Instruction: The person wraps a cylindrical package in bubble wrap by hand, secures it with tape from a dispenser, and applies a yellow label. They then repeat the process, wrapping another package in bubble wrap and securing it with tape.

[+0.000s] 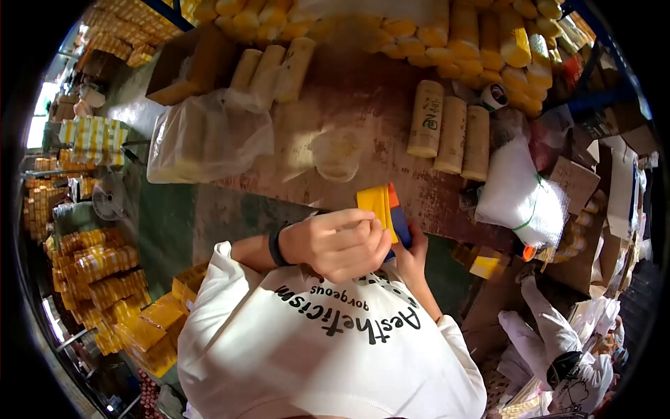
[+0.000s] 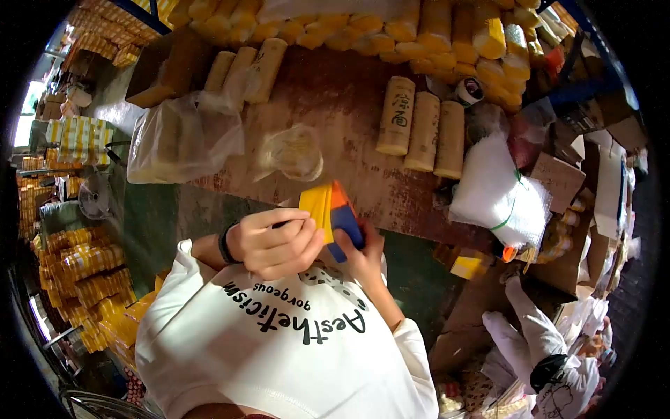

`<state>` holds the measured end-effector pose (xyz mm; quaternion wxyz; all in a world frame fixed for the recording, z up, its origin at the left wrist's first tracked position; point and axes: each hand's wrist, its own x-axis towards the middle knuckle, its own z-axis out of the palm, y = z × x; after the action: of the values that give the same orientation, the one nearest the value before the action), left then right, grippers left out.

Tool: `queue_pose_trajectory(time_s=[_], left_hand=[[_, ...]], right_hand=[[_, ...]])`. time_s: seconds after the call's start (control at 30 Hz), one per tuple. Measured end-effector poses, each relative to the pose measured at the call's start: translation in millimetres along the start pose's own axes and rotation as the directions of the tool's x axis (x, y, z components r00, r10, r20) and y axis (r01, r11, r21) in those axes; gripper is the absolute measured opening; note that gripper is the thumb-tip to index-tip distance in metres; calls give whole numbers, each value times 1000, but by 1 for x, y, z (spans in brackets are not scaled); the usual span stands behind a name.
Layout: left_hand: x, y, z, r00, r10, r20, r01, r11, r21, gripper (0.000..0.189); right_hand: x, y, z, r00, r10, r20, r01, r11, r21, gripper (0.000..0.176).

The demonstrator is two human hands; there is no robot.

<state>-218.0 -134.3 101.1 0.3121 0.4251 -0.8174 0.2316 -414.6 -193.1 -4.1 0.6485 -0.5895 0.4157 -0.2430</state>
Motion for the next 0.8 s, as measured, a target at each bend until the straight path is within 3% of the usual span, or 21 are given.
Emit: queue_pose_trajectory(time_s=[0.07,0.2,0.27,0.3,0.33,0.37,0.4,0.43,0.47,0.5,0.53,0.57,0.6,0.63,0.7,0.73,0.8], left_hand=[[6,-2,5,994,109,5,-109,992,68,8],[10,-10,12,965,255,54,-261,954,148,12],[11,-11,15,944,322,73,-330,923,197,16],[13,-7,17,963,268,32,-269,962,45,14],[16,1,18,977,211,5,-209,970,-123,12],[21,12,20,990,143,-16,-142,948,-286,11],[28,16,22,997,70,-35,-78,904,-419,12],[33,4,22,999,-49,-13,40,917,-396,11],[38,-9,22,986,-168,9,159,914,-373,12],[27,-27,40,888,-457,53,434,795,-424,12],[28,-40,30,642,-707,298,746,485,-456,15],[21,-49,29,521,-778,352,786,275,-554,15],[15,-60,27,460,-767,448,811,157,-564,16],[9,-65,23,455,-762,461,819,155,-553,16],[1,-69,17,436,-758,485,836,141,-530,18],[2,-69,12,438,-766,472,857,197,-476,20],[-1,-68,8,475,-734,486,852,246,-462,23]], right_hand=[[9,-10,0,1000,-23,-20,24,999,37,24],[32,-13,-5,995,75,69,-84,988,133,28],[46,-10,5,974,226,10,-220,936,273,30],[57,-6,11,953,303,-8,-282,896,343,31],[76,13,6,921,381,80,-375,810,450,45],[90,24,6,884,466,40,-454,832,320,50],[88,29,7,918,392,-52,-376,907,191,49],[92,33,8,950,287,-126,-283,958,47,49],[99,49,2,999,33,-41,-32,999,33,48],[103,71,-6,976,-214,39,212,976,49,47],[110,80,-3,982,-190,-13,186,972,-143,45],[118,87,-4,957,-288,9,235,760,-606,52],[120,95,-4,988,-157,-1,111,706,-699,54],[125,108,-3,999,-28,-26,-3,623,-782,57],[142,157,-13,1000,5,12,9,388,-922,59],[149,172,-20,999,25,27,20,256,-966,59],[157,175,-34,961,-191,199,237,199,-951,53]])
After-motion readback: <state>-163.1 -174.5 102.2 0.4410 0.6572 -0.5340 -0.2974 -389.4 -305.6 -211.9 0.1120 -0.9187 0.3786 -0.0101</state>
